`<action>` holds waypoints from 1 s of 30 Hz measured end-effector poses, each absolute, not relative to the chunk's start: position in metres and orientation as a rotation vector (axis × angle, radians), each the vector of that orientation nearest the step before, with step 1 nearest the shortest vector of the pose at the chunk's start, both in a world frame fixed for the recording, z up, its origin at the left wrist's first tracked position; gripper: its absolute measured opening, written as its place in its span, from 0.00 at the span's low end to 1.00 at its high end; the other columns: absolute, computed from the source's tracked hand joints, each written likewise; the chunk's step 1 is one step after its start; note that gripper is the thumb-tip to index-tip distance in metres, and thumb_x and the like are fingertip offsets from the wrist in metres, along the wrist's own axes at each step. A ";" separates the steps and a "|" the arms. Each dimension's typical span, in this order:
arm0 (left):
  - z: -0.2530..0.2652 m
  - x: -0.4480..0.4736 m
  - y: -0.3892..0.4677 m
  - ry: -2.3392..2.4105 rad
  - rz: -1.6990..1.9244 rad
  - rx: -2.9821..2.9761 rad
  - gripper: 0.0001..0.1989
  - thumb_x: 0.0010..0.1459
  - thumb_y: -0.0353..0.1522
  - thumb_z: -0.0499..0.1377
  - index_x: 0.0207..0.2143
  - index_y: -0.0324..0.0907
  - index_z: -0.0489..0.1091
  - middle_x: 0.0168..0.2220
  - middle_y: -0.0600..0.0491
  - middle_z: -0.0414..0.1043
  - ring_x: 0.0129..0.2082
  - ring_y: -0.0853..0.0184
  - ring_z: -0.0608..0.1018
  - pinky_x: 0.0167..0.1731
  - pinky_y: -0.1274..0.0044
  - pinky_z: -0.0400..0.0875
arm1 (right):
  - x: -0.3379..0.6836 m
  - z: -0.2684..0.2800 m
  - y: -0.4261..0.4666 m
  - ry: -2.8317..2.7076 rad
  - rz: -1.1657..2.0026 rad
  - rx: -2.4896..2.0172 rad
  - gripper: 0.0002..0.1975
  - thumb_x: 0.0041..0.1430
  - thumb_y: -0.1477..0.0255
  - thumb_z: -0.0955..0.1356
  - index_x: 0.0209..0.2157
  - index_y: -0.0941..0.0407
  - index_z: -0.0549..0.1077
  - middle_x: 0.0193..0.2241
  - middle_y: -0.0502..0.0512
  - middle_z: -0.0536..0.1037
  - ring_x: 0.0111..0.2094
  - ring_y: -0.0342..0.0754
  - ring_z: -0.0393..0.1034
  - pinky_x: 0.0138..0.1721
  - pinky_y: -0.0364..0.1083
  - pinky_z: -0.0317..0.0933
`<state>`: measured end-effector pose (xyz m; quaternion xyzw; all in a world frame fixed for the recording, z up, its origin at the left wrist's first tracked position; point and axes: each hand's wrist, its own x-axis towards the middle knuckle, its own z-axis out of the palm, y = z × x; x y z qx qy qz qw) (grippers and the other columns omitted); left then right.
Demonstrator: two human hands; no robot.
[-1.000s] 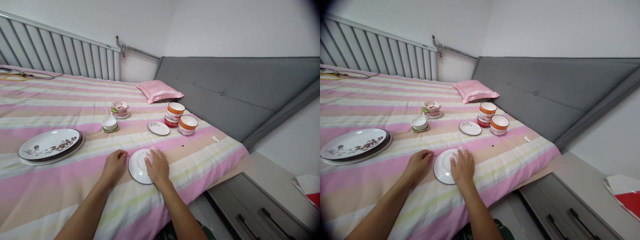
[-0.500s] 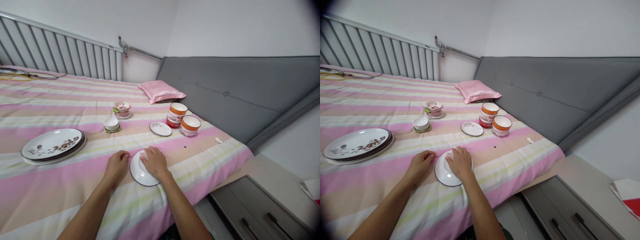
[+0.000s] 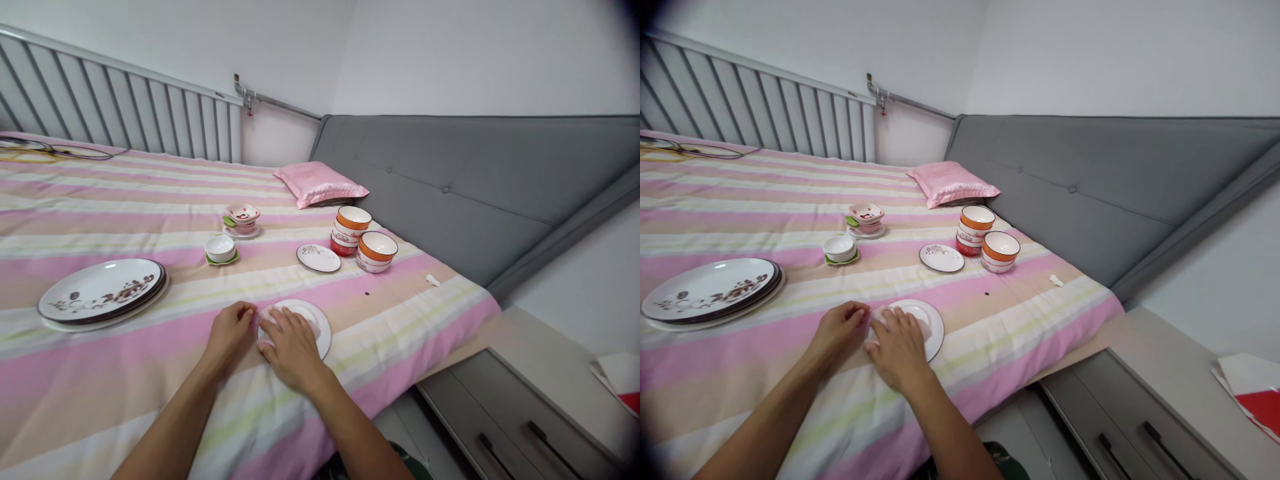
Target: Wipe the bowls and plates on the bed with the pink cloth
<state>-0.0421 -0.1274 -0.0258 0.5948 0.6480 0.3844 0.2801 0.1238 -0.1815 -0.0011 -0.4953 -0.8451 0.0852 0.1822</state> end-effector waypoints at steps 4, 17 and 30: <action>-0.025 -0.043 -0.127 1.744 1.024 1.592 0.13 0.50 0.37 0.51 0.34 0.42 0.72 0.36 0.49 0.77 0.37 0.61 0.77 0.38 0.74 0.68 | 0.128 -0.002 -0.198 -2.387 0.237 -1.395 0.19 0.64 0.64 0.58 0.56 0.47 0.61 0.62 0.49 0.55 0.63 0.52 0.46 0.61 0.54 0.43; -0.018 -0.040 -0.131 1.777 1.009 1.597 0.13 0.50 0.36 0.51 0.33 0.42 0.73 0.36 0.49 0.78 0.36 0.61 0.77 0.37 0.74 0.68 | 0.143 -0.013 -0.183 -2.007 0.204 -1.823 0.24 0.65 0.61 0.54 0.59 0.52 0.60 0.62 0.54 0.57 0.63 0.57 0.45 0.60 0.59 0.43; -0.018 -0.038 -0.132 1.758 1.001 1.576 0.13 0.50 0.36 0.52 0.33 0.42 0.72 0.35 0.49 0.77 0.36 0.60 0.76 0.38 0.73 0.67 | 0.149 -0.013 -0.152 -2.121 0.288 -1.764 0.26 0.62 0.56 0.57 0.58 0.52 0.61 0.62 0.55 0.57 0.62 0.59 0.48 0.59 0.58 0.44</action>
